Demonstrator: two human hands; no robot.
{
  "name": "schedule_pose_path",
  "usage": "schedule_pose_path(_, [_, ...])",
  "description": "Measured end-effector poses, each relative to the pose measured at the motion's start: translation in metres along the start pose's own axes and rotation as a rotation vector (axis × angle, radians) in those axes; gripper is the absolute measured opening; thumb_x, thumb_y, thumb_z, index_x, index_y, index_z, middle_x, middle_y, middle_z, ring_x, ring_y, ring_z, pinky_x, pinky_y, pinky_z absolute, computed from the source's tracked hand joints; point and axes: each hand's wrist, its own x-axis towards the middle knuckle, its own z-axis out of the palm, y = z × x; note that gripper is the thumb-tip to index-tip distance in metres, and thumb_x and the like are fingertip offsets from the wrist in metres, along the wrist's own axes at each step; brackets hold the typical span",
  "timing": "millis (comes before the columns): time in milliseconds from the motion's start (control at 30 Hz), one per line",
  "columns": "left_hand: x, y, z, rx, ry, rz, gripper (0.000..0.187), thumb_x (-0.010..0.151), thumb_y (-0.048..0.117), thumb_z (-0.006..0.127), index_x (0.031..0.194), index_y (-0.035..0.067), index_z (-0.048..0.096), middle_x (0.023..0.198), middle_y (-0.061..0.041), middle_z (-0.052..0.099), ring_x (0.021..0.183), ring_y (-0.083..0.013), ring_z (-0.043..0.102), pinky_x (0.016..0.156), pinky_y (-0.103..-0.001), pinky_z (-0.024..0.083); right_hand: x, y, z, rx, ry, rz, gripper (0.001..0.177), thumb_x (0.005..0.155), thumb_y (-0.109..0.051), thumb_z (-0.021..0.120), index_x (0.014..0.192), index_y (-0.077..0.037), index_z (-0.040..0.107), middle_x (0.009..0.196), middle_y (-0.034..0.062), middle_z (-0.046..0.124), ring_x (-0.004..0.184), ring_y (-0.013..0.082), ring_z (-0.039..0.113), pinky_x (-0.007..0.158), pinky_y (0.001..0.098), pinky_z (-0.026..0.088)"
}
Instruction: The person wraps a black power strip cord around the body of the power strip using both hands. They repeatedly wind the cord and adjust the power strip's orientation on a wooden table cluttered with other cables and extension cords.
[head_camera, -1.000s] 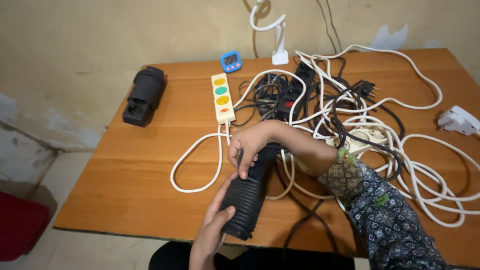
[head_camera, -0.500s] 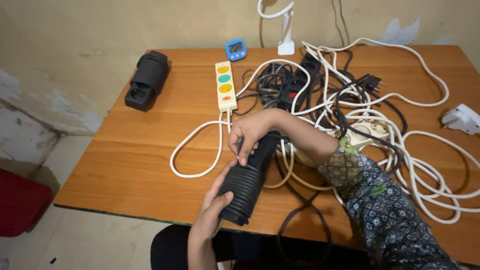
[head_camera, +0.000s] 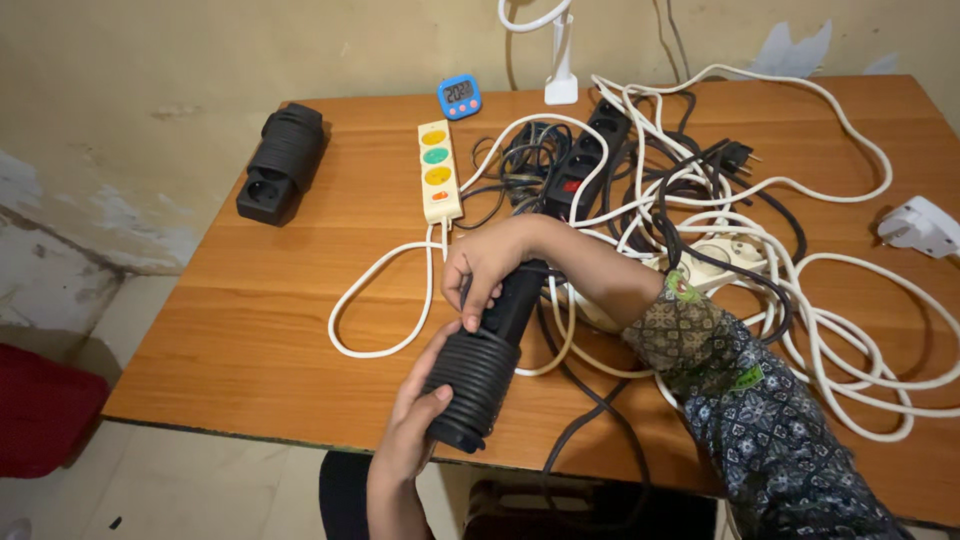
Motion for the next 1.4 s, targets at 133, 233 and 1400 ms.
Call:
schedule_pose_path(133, [-0.001,0.001,0.002,0.008,0.001,0.005,0.075,0.086,0.01,0.054,0.157,-0.003,0.034,0.143,-0.021,0.057,0.122,-0.0253,0.061,0.099,-0.037,0.049,0.0,0.001,0.001,0.032,-0.001,-0.001,0.023,0.082,-0.027,0.084,0.086,-0.006,0.076,0.067,-0.0059,0.066,0.057,0.002,0.054,0.049,0.0201,0.04])
schedule_pose_path(233, [-0.003,0.002,0.002,-0.008,-0.01,-0.002,0.074,0.087,0.009,0.053,0.158,-0.003,0.034,0.142,-0.021,0.057,0.121,-0.0258,0.06,0.099,-0.037,0.049,-0.001,0.0,0.002,0.051,0.0,0.009,0.023,0.082,-0.027,0.085,0.086,-0.006,0.076,0.067,-0.0059,0.066,0.057,0.0022,0.053,0.049,0.0206,0.038])
schedule_pose_path(1400, [-0.013,0.004,0.01,0.23,0.001,0.143,0.067,0.091,0.004,0.055,0.155,-0.005,0.039,0.155,-0.013,0.049,0.142,-0.0199,0.047,0.118,-0.032,0.033,0.005,0.01,0.003,0.001,-0.037,0.041,0.024,0.08,-0.021,0.087,0.092,-0.003,0.078,0.073,-0.0027,0.072,0.057,0.0026,0.057,0.048,0.021,0.042])
